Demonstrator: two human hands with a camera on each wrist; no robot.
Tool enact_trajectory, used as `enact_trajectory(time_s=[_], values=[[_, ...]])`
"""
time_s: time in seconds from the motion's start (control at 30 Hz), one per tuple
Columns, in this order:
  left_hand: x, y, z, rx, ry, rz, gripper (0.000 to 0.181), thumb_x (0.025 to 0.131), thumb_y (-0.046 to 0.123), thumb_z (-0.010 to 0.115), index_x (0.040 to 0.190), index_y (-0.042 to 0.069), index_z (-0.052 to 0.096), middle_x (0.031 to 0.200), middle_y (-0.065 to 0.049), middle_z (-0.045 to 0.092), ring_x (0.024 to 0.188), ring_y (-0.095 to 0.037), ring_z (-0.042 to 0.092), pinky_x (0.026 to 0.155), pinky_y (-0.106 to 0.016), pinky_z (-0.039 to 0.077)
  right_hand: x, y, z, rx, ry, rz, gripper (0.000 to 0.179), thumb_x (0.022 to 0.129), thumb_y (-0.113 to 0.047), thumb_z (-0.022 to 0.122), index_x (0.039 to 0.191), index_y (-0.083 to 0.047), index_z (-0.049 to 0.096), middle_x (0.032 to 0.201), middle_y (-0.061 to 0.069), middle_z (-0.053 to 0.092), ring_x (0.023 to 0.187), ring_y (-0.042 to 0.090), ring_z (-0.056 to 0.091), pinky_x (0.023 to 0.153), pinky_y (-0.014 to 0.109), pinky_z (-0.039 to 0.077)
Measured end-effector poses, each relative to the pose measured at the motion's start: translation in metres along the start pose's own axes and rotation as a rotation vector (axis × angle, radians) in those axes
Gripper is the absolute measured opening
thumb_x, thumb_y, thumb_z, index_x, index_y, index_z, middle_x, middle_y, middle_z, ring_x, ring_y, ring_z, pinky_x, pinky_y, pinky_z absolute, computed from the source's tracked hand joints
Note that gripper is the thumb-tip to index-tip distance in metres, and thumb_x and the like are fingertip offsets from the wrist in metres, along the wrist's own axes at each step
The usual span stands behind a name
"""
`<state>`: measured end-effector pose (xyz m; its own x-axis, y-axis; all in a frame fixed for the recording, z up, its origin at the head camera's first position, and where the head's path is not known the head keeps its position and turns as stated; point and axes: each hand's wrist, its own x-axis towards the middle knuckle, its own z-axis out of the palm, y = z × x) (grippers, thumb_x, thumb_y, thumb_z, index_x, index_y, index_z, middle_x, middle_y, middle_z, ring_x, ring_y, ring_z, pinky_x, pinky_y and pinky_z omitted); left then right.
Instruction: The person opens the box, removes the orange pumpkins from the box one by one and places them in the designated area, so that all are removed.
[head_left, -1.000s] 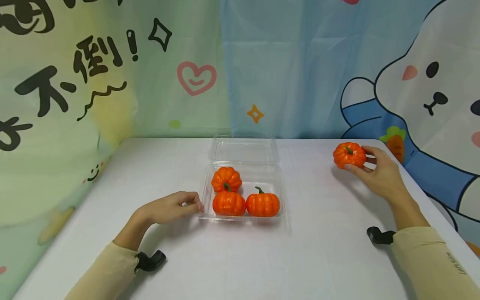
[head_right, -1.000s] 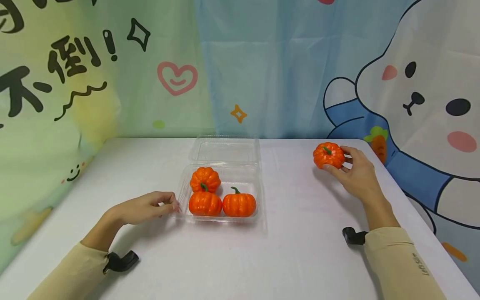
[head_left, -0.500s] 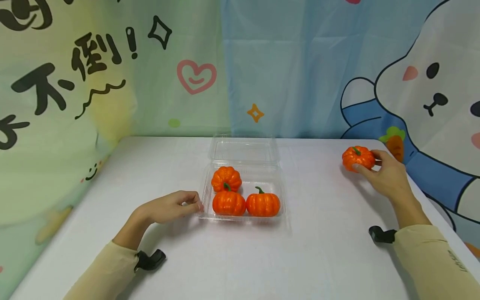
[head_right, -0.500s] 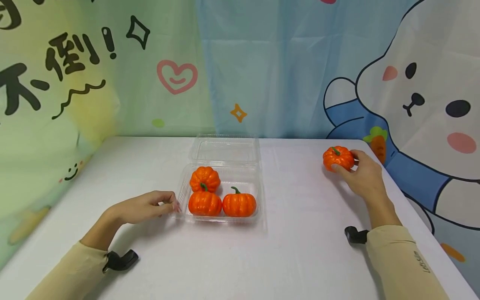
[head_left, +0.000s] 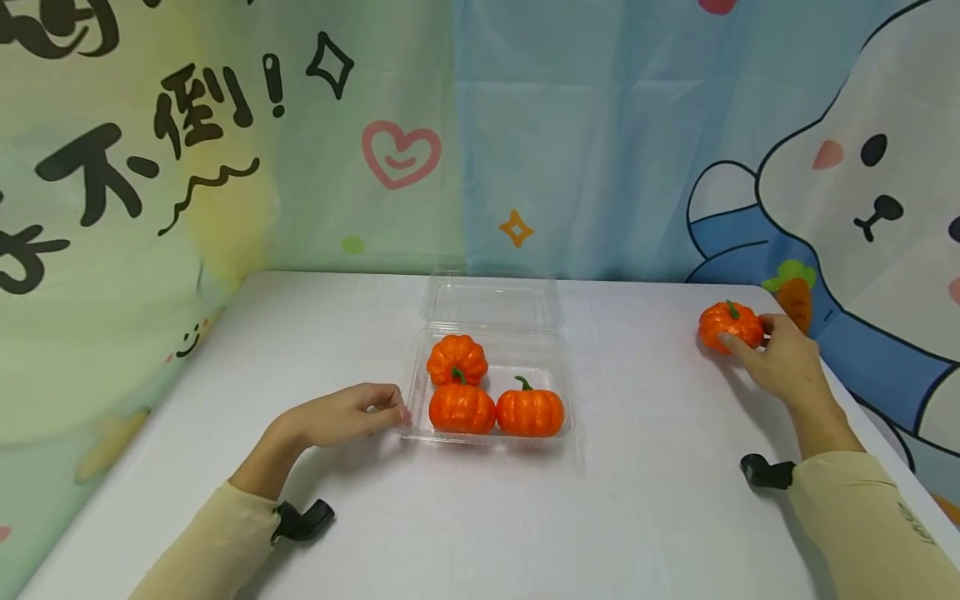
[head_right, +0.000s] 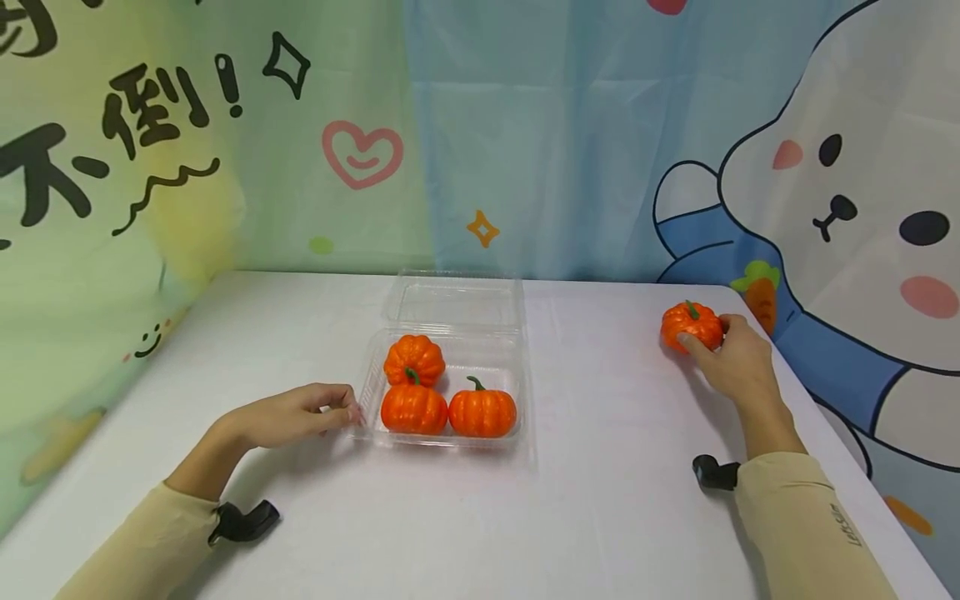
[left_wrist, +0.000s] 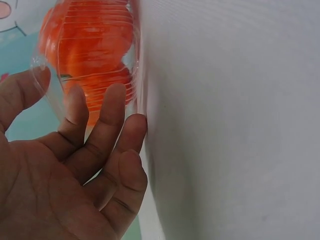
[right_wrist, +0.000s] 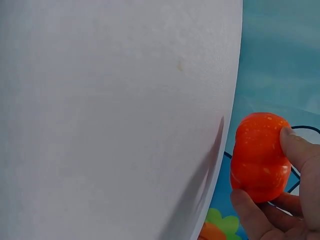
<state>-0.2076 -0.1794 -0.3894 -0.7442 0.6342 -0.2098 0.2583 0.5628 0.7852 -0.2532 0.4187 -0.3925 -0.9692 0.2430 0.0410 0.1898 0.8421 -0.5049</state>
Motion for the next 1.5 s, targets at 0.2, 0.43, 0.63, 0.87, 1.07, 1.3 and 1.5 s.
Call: enact_trajectory(time_s=[0.2, 0.43, 0.63, 0.87, 1.07, 1.3, 1.5], values=[[0.0, -0.001, 0.001, -0.008, -0.004, -0.002, 0.018, 0.105, 0.027, 0.053, 0.1, 0.013, 0.063, 0.094, -0.005, 0.061, 0.084, -0.017, 0.051, 0.074, -0.028, 0.042, 0.002, 0.003, 0.002, 0.004, -0.024, 0.039, 0.091, 0.102, -0.053, 0.051, 0.151, 0.017, 0.02, 0.143, 0.046, 0.035, 0.123, 0.06, 0.039, 0.1, 0.071, 0.041], [0.0, -0.001, -0.001, -0.004, -0.008, 0.014, 0.019, 0.105, 0.024, 0.053, 0.1, 0.01, 0.064, 0.092, -0.006, 0.059, 0.081, -0.016, 0.049, 0.072, -0.027, 0.039, 0.004, 0.004, 0.002, -0.023, -0.048, 0.052, 0.089, 0.103, -0.049, 0.053, 0.15, 0.019, 0.019, 0.142, 0.047, 0.034, 0.123, 0.061, 0.039, 0.099, 0.071, 0.042], [0.0, -0.001, -0.001, -0.006, -0.01, 0.019, 0.02, 0.105, 0.026, 0.053, 0.101, 0.009, 0.064, 0.092, -0.005, 0.059, 0.082, -0.016, 0.047, 0.072, -0.028, 0.038, 0.008, 0.006, 0.004, -0.046, -0.075, 0.067, 0.092, 0.103, -0.05, 0.051, 0.15, 0.02, 0.015, 0.141, 0.049, 0.033, 0.123, 0.063, 0.038, 0.1, 0.071, 0.041], [-0.001, 0.0, -0.002, -0.001, -0.004, 0.022, 0.022, 0.106, 0.027, 0.053, 0.101, 0.009, 0.064, 0.092, -0.005, 0.06, 0.082, -0.015, 0.047, 0.072, -0.027, 0.037, 0.009, 0.007, 0.003, -0.063, -0.117, 0.099, 0.099, 0.102, -0.057, 0.048, 0.152, 0.019, 0.009, 0.142, 0.05, 0.03, 0.125, 0.065, 0.035, 0.101, 0.072, 0.039], [-0.001, 0.0, -0.003, 0.01, -0.01, 0.037, 0.022, 0.105, 0.027, 0.053, 0.101, 0.009, 0.065, 0.094, -0.005, 0.063, 0.084, -0.016, 0.049, 0.074, -0.028, 0.038, 0.007, 0.008, 0.002, -0.021, -0.096, 0.076, 0.102, 0.102, -0.057, 0.049, 0.156, 0.013, -0.002, 0.152, 0.047, 0.019, 0.131, 0.067, 0.03, 0.101, 0.074, 0.036], [0.0, 0.001, -0.004, 0.019, -0.017, 0.036, 0.02, 0.105, 0.027, 0.054, 0.102, 0.011, 0.066, 0.098, -0.004, 0.067, 0.09, -0.018, 0.052, 0.079, -0.03, 0.04, 0.003, 0.0, 0.0, 0.04, 0.037, -0.047, 0.092, 0.103, -0.045, 0.056, 0.159, 0.008, 0.006, 0.156, 0.042, 0.018, 0.136, 0.065, 0.026, 0.102, 0.078, 0.032], [0.0, 0.0, -0.003, 0.022, -0.018, 0.049, 0.018, 0.106, 0.025, 0.053, 0.103, 0.013, 0.066, 0.099, -0.003, 0.067, 0.092, -0.019, 0.052, 0.081, -0.03, 0.04, -0.007, -0.008, 0.0, 0.066, 0.094, -0.104, 0.084, 0.103, -0.038, 0.058, 0.159, 0.006, 0.014, 0.156, 0.039, 0.023, 0.139, 0.061, 0.026, 0.103, 0.076, 0.032]])
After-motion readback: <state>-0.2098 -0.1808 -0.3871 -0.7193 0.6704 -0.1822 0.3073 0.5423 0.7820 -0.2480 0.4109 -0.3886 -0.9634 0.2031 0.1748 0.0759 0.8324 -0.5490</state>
